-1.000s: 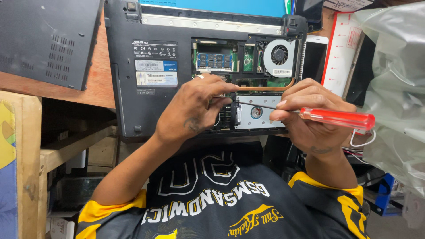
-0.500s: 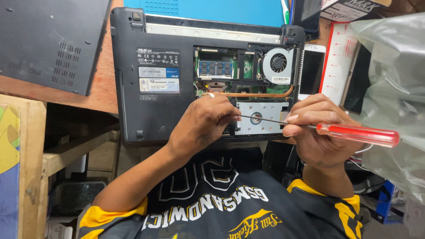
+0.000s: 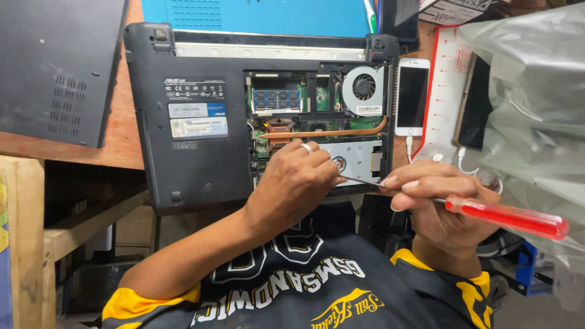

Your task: The person reassembles a laptop by aligning and securing the bottom cover with a screwdriver. They place the cover onto the chassis, then tighten multiple screws around the perimeter to fasten it.

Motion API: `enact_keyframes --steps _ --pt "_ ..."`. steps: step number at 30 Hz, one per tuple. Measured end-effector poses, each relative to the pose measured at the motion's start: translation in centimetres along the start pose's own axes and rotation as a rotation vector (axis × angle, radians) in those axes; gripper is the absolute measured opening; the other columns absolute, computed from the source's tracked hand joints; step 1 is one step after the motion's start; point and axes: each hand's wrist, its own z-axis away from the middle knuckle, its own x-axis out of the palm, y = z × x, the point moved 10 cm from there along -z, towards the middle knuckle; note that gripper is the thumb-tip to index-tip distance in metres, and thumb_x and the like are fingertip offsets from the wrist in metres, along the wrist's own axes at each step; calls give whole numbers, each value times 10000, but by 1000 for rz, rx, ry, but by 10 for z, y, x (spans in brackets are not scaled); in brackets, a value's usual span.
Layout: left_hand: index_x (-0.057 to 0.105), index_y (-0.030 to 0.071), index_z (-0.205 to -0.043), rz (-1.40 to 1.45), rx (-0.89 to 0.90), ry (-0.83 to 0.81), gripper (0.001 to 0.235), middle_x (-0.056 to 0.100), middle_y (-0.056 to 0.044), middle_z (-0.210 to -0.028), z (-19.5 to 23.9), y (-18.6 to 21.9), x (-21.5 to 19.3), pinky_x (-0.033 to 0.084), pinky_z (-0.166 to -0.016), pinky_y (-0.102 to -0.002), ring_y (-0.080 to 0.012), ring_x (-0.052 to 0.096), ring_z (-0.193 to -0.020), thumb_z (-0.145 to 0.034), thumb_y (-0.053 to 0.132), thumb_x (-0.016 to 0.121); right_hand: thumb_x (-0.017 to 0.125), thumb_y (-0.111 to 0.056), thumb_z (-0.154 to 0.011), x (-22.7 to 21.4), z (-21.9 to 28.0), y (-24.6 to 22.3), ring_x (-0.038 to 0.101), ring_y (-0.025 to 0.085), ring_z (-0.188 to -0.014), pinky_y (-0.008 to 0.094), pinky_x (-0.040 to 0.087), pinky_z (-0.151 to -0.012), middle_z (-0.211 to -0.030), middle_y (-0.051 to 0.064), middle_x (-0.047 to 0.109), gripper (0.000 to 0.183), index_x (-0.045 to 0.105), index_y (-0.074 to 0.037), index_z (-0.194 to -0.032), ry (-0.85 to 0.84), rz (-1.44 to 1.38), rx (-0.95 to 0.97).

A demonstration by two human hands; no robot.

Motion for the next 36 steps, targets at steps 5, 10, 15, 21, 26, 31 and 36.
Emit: enact_keyframes --steps 5,10,15,21,26,31,36 --pt "630 76 -813 75 8 75 194 578 -57 -799 -5 9 4 474 -804 -405 -253 590 -829 -938 191 725 727 -20 -939 -16 1 0 742 236 -771 311 612 -657 -840 131 712 108 627 -9 -976 58 45 -1" --pt "626 70 -825 12 61 73 201 576 -69 -826 -17 14 3 480 -846 -412 -263 591 -873 -961 198 701 719 75 -923 -25 2 -7 734 255 -770 283 599 -632 -809 114 696 123 626 4 -959 150 145 -77" --pt "672 45 -947 -40 53 29 151 603 -87 -879 -34 17 2 458 -812 -413 -281 595 -898 -952 195 688 690 172 -961 -33 -4 -12 711 229 -770 297 619 -659 -834 137 670 180 610 18 -1004 161 284 -122" --pt "700 41 -1033 -97 116 1 107 621 -91 -934 -54 12 8 476 -847 -400 -257 603 -923 -946 69 645 647 166 -1048 -41 -21 -4 725 195 -770 265 607 -675 -898 178 704 131 615 40 -1060 186 287 -53" --pt "708 54 -882 -187 152 5 135 613 -98 -896 -93 -8 14 474 -822 -416 -253 594 -859 -1003 108 683 659 135 -1121 -44 -56 0 730 192 -812 259 599 -719 -920 209 716 77 614 84 -1087 96 406 -114" --pt "703 61 -868 -180 207 73 149 600 -100 -917 -127 -25 5 463 -829 -424 -279 589 -898 -994 130 742 646 71 -1157 -44 -83 15 743 177 -919 243 614 -821 -1050 192 736 95 566 97 -1115 21 387 -160" --pt "728 68 -957 -148 241 50 62 607 -90 -975 -124 -19 24 469 -881 -425 -292 588 -958 -913 103 755 679 39 -1190 -54 -66 28 755 166 -983 242 638 -882 -1104 159 729 127 572 103 -1162 55 299 -62"
